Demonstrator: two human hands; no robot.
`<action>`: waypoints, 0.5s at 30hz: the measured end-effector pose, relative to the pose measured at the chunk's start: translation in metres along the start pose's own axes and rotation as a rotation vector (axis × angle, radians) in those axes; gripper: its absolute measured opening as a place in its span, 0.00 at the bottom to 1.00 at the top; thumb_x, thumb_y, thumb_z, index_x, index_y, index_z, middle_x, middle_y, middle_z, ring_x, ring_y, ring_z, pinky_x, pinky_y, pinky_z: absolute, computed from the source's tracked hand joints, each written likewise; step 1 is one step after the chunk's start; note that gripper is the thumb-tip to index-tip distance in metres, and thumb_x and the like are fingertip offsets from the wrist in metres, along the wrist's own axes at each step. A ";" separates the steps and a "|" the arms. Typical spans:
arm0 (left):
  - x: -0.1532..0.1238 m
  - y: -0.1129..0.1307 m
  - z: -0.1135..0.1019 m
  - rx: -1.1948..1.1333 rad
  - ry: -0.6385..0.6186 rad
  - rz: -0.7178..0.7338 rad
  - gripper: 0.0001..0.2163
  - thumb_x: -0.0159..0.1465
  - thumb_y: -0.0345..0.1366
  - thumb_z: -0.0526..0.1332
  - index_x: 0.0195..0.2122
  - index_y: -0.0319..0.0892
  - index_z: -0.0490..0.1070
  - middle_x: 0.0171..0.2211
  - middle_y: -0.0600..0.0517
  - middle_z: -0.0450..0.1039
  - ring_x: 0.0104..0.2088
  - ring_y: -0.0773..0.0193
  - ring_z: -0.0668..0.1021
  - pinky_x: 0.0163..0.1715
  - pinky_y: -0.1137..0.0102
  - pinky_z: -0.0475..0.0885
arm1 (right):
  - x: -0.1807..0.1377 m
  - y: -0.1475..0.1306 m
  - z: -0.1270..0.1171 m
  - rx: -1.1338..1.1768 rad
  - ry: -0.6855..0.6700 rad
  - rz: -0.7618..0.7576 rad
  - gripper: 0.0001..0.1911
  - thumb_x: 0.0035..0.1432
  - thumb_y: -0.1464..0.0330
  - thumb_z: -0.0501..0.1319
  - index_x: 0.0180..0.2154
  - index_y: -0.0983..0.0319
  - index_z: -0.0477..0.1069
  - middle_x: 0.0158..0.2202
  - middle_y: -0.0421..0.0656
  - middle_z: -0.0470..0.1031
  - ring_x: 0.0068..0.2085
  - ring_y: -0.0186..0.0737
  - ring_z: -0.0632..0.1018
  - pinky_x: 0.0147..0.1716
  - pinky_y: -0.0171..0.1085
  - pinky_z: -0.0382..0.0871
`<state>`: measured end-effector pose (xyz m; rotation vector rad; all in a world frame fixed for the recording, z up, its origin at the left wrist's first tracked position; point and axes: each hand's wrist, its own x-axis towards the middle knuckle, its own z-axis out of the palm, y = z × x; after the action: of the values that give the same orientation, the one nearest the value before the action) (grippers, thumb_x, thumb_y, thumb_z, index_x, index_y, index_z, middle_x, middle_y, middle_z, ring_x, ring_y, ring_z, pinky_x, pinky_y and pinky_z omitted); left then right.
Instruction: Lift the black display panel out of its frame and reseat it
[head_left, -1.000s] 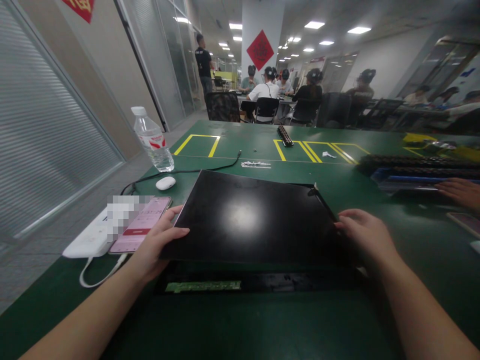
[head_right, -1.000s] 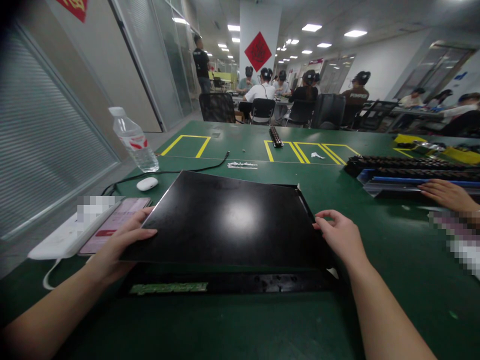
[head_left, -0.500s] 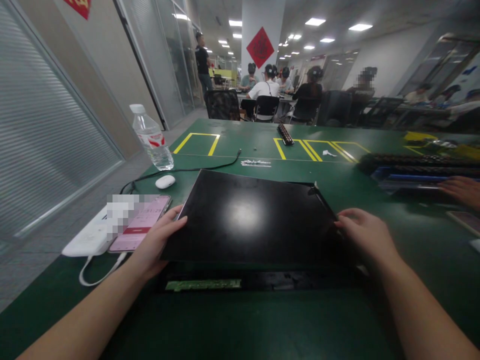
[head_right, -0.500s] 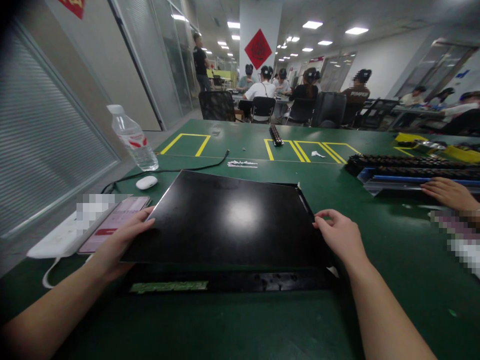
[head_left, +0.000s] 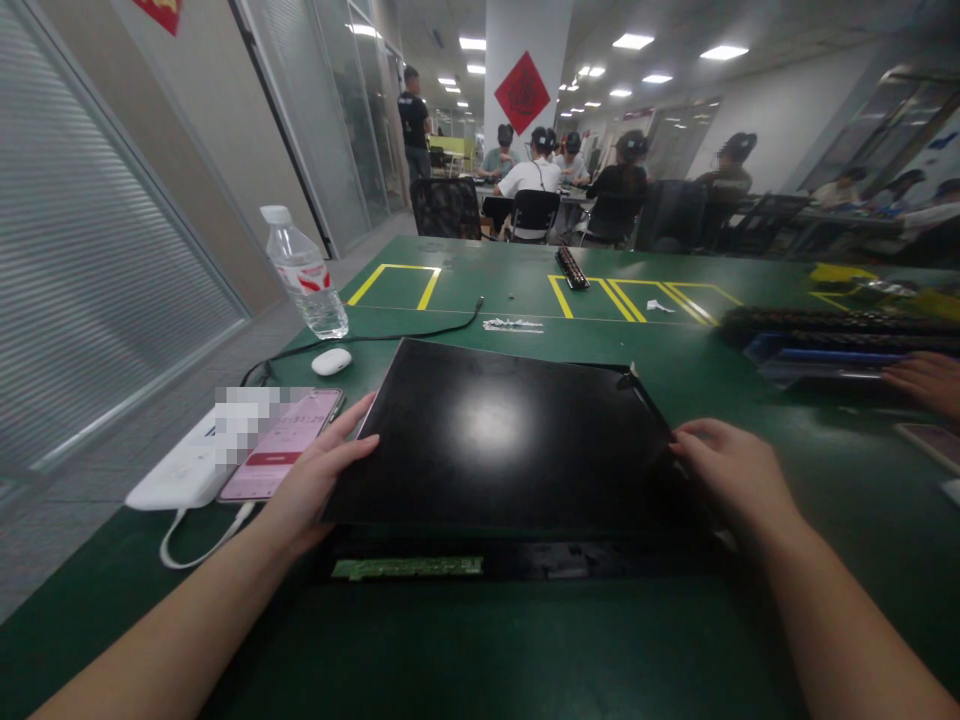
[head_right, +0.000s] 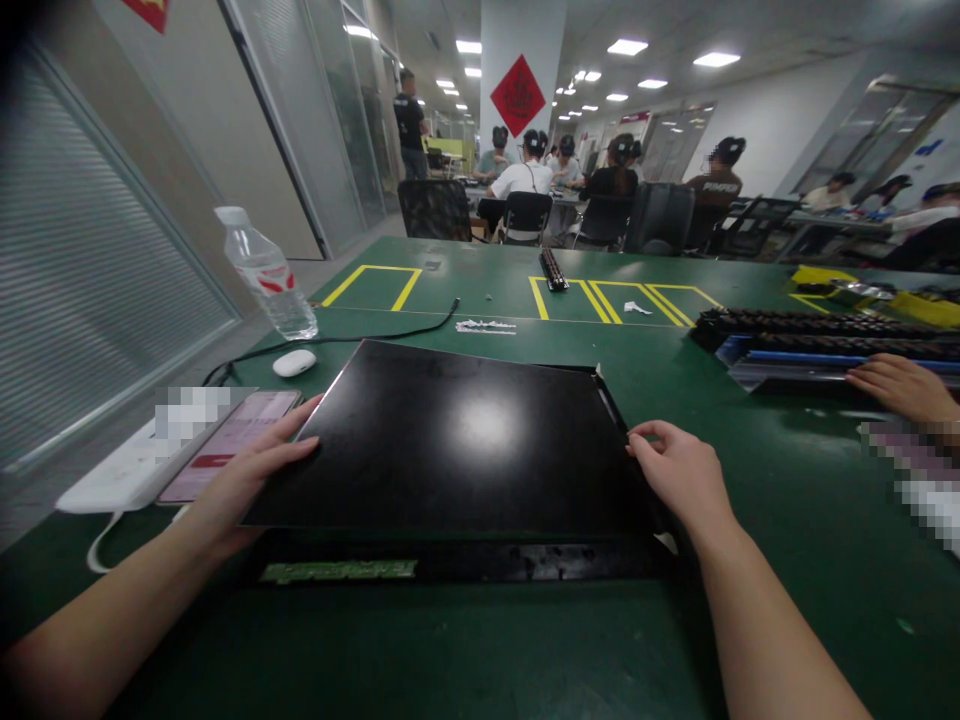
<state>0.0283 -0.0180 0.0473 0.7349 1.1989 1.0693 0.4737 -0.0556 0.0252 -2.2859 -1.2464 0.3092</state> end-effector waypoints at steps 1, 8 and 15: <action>0.000 0.000 0.000 0.000 0.003 0.001 0.38 0.54 0.28 0.71 0.67 0.52 0.67 0.47 0.47 0.85 0.40 0.51 0.87 0.31 0.69 0.81 | 0.000 0.000 0.000 0.003 0.004 -0.006 0.13 0.52 0.58 0.59 0.33 0.55 0.79 0.31 0.45 0.83 0.39 0.54 0.81 0.35 0.46 0.68; -0.001 0.000 0.001 0.006 -0.025 -0.002 0.41 0.54 0.30 0.72 0.69 0.52 0.62 0.47 0.47 0.85 0.38 0.52 0.87 0.32 0.69 0.82 | 0.000 -0.001 0.001 -0.025 0.017 -0.026 0.12 0.52 0.57 0.59 0.31 0.54 0.78 0.32 0.45 0.83 0.38 0.53 0.81 0.36 0.45 0.67; -0.003 0.001 0.004 0.016 -0.024 0.017 0.42 0.53 0.27 0.71 0.70 0.49 0.61 0.43 0.47 0.86 0.36 0.51 0.87 0.29 0.69 0.81 | 0.000 -0.004 0.000 -0.011 0.016 -0.020 0.12 0.52 0.57 0.58 0.31 0.55 0.78 0.31 0.45 0.83 0.40 0.54 0.81 0.37 0.46 0.67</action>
<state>0.0316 -0.0206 0.0503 0.7700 1.1838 1.0627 0.4710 -0.0543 0.0273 -2.2796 -1.2646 0.2765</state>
